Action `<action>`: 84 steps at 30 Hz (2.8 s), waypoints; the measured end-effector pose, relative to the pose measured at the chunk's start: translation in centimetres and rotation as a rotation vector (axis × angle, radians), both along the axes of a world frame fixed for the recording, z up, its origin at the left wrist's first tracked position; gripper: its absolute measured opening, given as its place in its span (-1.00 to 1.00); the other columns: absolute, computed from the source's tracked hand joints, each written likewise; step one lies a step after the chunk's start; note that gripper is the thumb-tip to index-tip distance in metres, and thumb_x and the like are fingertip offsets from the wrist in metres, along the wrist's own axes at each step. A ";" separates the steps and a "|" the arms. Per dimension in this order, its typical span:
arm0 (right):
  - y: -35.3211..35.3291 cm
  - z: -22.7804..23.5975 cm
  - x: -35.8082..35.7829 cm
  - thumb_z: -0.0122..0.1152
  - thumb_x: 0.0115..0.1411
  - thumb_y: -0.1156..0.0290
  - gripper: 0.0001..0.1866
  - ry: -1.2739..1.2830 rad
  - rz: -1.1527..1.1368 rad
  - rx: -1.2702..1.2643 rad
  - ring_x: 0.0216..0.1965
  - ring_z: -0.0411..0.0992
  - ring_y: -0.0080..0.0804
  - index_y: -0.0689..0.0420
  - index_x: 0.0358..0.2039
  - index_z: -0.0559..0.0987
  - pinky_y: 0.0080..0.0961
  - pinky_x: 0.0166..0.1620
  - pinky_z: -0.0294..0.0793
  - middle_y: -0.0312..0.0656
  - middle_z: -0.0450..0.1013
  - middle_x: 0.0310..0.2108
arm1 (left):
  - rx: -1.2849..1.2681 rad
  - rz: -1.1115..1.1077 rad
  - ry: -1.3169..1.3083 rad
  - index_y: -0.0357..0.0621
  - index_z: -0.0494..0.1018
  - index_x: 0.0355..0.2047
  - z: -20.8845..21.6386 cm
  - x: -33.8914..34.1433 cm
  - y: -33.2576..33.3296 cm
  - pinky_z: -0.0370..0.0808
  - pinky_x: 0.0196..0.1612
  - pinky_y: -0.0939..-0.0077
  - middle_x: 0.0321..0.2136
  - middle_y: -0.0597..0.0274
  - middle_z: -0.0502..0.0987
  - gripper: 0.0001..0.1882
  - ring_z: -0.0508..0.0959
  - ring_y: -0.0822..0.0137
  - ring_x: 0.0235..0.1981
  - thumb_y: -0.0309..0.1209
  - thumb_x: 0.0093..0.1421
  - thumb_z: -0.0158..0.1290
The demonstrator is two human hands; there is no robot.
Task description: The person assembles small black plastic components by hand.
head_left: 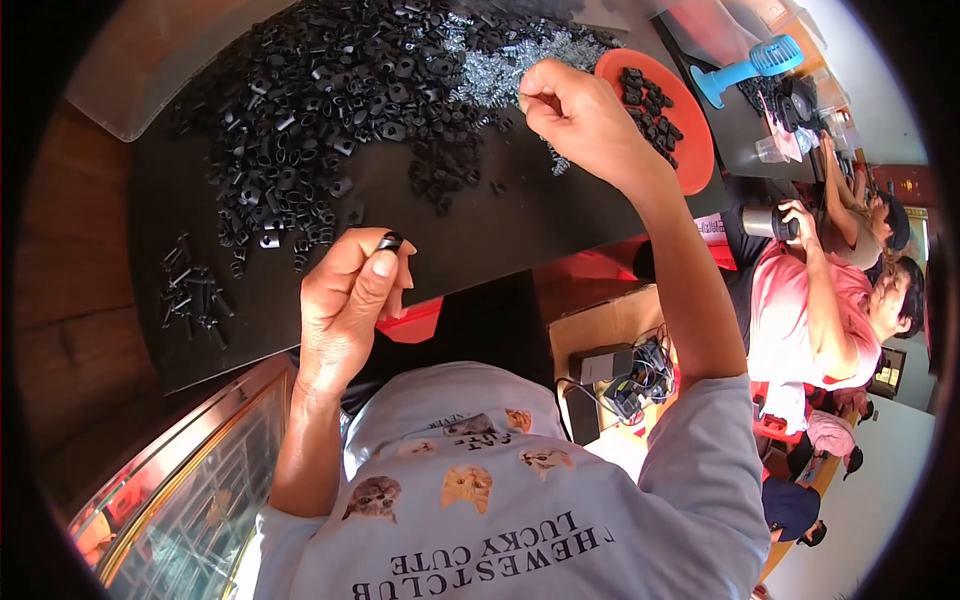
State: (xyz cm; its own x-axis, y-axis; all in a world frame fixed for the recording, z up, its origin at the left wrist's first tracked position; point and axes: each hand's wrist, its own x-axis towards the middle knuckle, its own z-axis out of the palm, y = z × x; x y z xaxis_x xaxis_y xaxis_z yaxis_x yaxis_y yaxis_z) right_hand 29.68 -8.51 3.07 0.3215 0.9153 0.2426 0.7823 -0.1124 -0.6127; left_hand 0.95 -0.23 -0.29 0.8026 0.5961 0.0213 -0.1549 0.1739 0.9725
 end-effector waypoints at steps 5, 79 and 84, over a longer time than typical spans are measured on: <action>-0.4 -0.3 -1.4 0.13 0.18 0.58 -0.96 0.134 -0.033 0.056 -0.47 0.39 -0.51 0.22 -0.34 0.47 -0.56 -0.38 0.37 -0.27 0.44 -0.49 | 0.107 -0.008 0.078 -0.31 0.50 -0.21 0.0 -0.1 0.0 0.31 -0.50 0.73 -0.52 0.36 0.47 -0.72 0.34 0.63 -0.61 -0.28 0.36 0.05; -1.7 0.1 -6.0 0.20 0.17 0.48 -0.85 -0.383 0.091 -0.131 -0.41 0.47 0.00 0.21 -0.44 0.40 -0.19 -0.38 0.45 -0.10 0.41 -0.39 | 0.162 0.045 -0.001 -0.25 0.41 -0.47 -0.3 -0.5 -0.1 0.32 -0.47 0.63 -0.57 0.34 0.44 -0.68 0.34 0.57 -0.59 -0.30 0.39 -0.02; -1.5 2.0 -9.2 0.27 0.14 0.57 -0.89 0.230 0.149 0.097 -0.57 0.36 -0.43 0.21 -0.40 0.48 -0.51 -0.48 0.34 -0.23 0.36 -0.54 | 0.126 0.003 0.007 -0.25 0.43 -0.41 0.0 -0.5 0.1 0.34 -0.45 0.63 -0.56 0.35 0.45 -0.71 0.36 0.57 -0.58 -0.31 0.40 -0.05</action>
State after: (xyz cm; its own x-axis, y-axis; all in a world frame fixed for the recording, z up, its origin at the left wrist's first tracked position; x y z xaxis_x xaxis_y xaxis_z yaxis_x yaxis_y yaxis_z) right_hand 20.44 -10.04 5.10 0.2424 0.9327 0.2671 0.6247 0.0607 -0.7785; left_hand 0.43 -0.16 -0.32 0.8013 0.5913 0.0909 -0.1487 0.0497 0.9876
